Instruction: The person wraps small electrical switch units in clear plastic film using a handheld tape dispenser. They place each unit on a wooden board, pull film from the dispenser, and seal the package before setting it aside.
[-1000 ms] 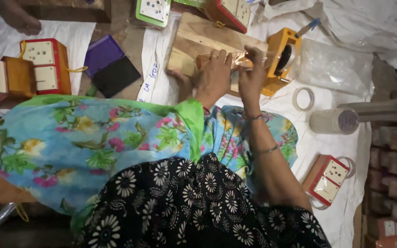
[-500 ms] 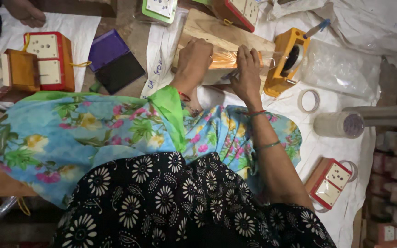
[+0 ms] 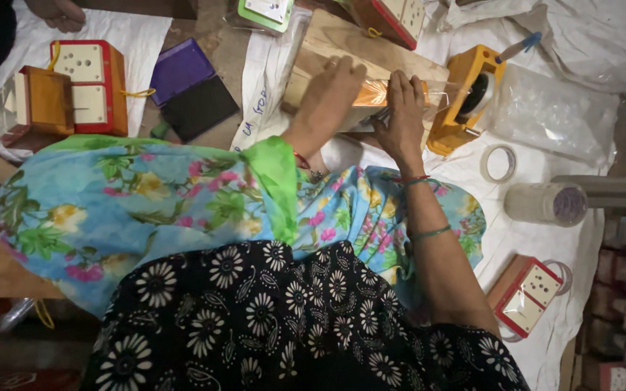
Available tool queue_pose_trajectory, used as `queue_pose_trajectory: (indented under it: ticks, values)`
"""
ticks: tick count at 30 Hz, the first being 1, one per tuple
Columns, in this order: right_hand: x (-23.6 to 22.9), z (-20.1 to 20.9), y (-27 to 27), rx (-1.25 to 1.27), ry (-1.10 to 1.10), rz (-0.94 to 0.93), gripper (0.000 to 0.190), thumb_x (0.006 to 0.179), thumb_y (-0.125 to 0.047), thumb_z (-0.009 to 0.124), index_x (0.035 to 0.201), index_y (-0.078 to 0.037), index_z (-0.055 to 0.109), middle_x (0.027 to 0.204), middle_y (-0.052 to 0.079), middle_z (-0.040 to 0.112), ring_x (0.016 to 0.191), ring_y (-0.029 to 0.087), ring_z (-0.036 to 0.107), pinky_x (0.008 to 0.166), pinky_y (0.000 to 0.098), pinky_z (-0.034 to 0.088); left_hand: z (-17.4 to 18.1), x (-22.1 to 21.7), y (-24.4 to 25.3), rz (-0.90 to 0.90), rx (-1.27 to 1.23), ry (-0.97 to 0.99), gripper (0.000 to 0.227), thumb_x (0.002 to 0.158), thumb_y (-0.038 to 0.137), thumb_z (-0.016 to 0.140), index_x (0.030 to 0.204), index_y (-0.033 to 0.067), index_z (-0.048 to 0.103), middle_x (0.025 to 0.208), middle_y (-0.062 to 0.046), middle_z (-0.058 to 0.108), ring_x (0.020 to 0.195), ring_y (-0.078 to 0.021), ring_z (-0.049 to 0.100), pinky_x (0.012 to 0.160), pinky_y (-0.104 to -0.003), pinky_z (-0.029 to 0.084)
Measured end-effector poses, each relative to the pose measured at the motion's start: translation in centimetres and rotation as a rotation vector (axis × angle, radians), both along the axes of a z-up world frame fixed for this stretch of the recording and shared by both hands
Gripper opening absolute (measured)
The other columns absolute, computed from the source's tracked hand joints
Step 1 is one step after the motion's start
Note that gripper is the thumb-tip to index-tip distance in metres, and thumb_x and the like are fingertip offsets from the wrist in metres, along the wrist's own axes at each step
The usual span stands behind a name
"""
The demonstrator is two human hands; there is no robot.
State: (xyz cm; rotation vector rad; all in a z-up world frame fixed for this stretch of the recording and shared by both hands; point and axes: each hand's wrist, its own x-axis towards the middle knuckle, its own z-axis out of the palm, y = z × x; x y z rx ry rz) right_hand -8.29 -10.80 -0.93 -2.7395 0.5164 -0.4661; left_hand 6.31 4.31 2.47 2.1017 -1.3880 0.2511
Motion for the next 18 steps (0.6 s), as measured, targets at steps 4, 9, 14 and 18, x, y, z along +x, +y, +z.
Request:
queue_pose_trajectory:
  ticks: [4,9,14,18]
  values:
    - [0.2,-0.2,-0.3,-0.014,0.003,0.010,0.101,0.070,-0.006,0.087,0.158,-0.003,0.036,0.161,0.017,0.039,0.151,0.045,0.026,0.124,0.0488,0.029,-1.2,-1.1,-1.5,0.022,0.056,0.063,0.019,0.080,-0.002,0.064,0.099,-0.0019,0.069,0.106,-0.021,0.064,0.102,-0.0381,0.065,0.079,-0.042,0.059]
    - [0.0,-0.3,-0.2,-0.003,-0.011,0.017,0.099,0.073,-0.009,0.088,0.157,-0.003,0.036,0.161,0.018,0.039,0.151,0.046,0.025,0.124,0.0493,0.028,-3.3,-0.8,-1.5,0.058,-0.012,0.054,0.018,0.076,-0.001,0.063,0.093,-0.0008,0.069,0.102,-0.020,0.064,0.103,-0.0394,0.067,0.082,-0.042,0.058]
    - [0.1,0.2,0.1,0.013,-0.017,0.016,0.103,0.072,-0.017,0.090,0.157,-0.002,0.035,0.160,0.019,0.038,0.151,0.045,0.025,0.124,0.0493,0.028,-3.1,1.0,-1.3,-0.035,0.046,0.153,0.012,0.092,0.002,0.060,0.098,0.0026,0.071,0.106,-0.019,0.064,0.107,-0.0367,0.064,0.092,-0.044,0.055]
    - [0.0,0.4,0.3,-0.024,-0.011,0.017,0.103,0.076,-0.027,0.095,0.156,-0.001,0.036,0.160,0.018,0.039,0.151,0.045,0.025,0.123,0.0502,0.028,-2.7,0.8,-0.2,-0.159,-0.047,0.037,0.013,0.087,0.006,0.061,0.094,-0.0005,0.069,0.106,-0.020,0.062,0.106,-0.0379,0.061,0.087,-0.045,0.054]
